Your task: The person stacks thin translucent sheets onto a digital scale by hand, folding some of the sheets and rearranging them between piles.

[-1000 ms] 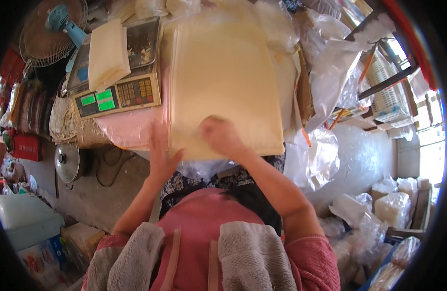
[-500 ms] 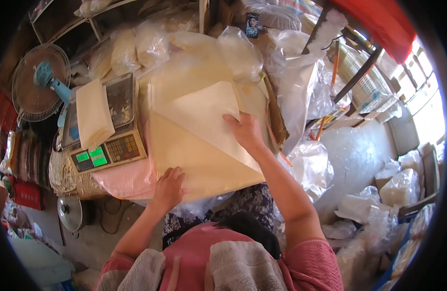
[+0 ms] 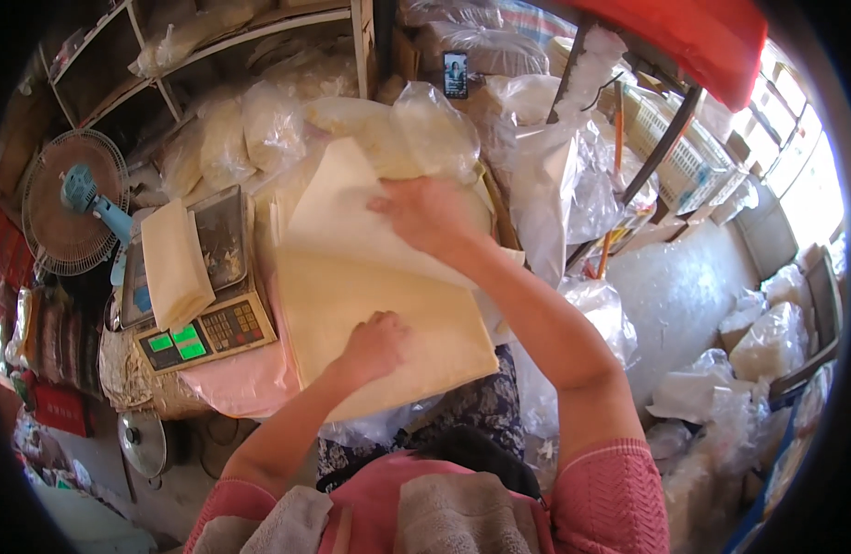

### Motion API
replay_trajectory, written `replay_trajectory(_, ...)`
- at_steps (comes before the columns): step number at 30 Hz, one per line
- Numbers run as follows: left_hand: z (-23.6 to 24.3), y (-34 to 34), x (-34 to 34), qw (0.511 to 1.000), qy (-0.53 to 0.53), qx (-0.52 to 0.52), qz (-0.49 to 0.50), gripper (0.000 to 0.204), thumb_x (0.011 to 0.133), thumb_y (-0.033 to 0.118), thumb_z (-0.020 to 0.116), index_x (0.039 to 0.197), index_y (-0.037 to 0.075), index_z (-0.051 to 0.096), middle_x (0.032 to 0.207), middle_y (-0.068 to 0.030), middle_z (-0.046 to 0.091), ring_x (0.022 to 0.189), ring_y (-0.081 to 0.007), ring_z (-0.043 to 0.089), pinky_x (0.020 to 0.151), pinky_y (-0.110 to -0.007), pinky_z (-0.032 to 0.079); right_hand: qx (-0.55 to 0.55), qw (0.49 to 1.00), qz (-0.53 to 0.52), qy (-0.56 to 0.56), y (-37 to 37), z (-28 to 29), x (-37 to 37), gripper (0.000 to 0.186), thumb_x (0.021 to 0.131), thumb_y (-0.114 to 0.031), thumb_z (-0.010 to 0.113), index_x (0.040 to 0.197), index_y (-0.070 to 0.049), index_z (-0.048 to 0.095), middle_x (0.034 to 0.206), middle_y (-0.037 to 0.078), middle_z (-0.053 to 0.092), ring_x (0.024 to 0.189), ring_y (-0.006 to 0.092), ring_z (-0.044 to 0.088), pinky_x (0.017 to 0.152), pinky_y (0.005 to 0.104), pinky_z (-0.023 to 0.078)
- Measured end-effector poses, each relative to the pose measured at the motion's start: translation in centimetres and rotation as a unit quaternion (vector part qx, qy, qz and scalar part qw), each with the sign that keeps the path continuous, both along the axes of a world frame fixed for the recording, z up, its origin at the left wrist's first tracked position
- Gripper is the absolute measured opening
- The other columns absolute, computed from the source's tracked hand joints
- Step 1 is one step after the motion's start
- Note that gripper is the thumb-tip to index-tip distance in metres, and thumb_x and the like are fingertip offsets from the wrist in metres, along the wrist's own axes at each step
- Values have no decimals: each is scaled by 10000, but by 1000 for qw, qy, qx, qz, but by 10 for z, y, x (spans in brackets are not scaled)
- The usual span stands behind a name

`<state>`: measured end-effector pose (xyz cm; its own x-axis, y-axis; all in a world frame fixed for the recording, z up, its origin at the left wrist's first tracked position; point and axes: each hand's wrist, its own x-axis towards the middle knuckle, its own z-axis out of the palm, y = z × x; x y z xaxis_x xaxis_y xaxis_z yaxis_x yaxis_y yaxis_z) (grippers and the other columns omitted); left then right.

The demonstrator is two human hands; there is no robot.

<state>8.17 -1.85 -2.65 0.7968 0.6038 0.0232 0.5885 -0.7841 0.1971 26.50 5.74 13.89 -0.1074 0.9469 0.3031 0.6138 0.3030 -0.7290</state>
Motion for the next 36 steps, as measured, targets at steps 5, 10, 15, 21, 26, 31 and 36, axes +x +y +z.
replay_trajectory(5,20,72,-26,947,-71,-41,312,904,725,449,765,1429,32,380,1476,-213,330,1346,-404,332,1004,-633,350,109,969,53,-216,-7,19,-21,148,887,-145,653,989,-40,670,821,94,711,660,182,635,622,355,507)
replay_trajectory(10,33,86,-21,943,11,-123,309,1087,633,619,786,1511,214,288,1576,-192,147,1431,-509,86,1071,-712,209,406,853,-69,-320,82,88,75,172,892,-246,589,988,-135,680,919,110,694,767,283,679,677,393,538)
replay_trajectory(15,41,87,-25,936,43,-145,317,1062,640,610,789,1508,245,297,1582,-188,129,1418,-514,110,1064,-713,218,335,914,-206,-103,4,248,68,280,897,-255,677,975,13,695,801,133,707,702,222,631,692,355,500)
replay_trajectory(21,31,86,-27,939,42,-136,314,1070,630,620,789,1500,223,308,1579,-206,136,1429,-502,114,1070,-711,217,423,816,-258,-299,-76,263,51,313,898,-398,636,1024,-128,730,865,109,710,703,259,665,675,347,516)
replay_trajectory(26,-22,71,-72,831,-444,-56,330,853,767,361,758,1481,161,336,1558,-194,229,1451,-368,204,1130,-606,204,350,844,69,-401,-135,124,5,381,814,-87,577,1179,-159,660,1046,34,686,878,209,682,610,317,550)
replay_trajectory(31,35,-24,-84,865,-486,-17,120,573,740,56,674,1294,136,547,1456,-164,417,1382,-345,355,1141,-464,276,176,921,195,-287,-180,-36,-3,496,738,-108,615,1233,-66,598,1230,115,588,1106,288,597,921,407,509)
replay_trajectory(36,7,-42,-119,968,-250,-19,33,446,722,-80,607,1124,104,672,1165,-111,662,1163,-251,601,1040,-411,414,-7,878,148,-455,-178,-118,56,478,794,-124,586,1271,-122,563,1240,66,607,1250,265,516,1095,605,269)
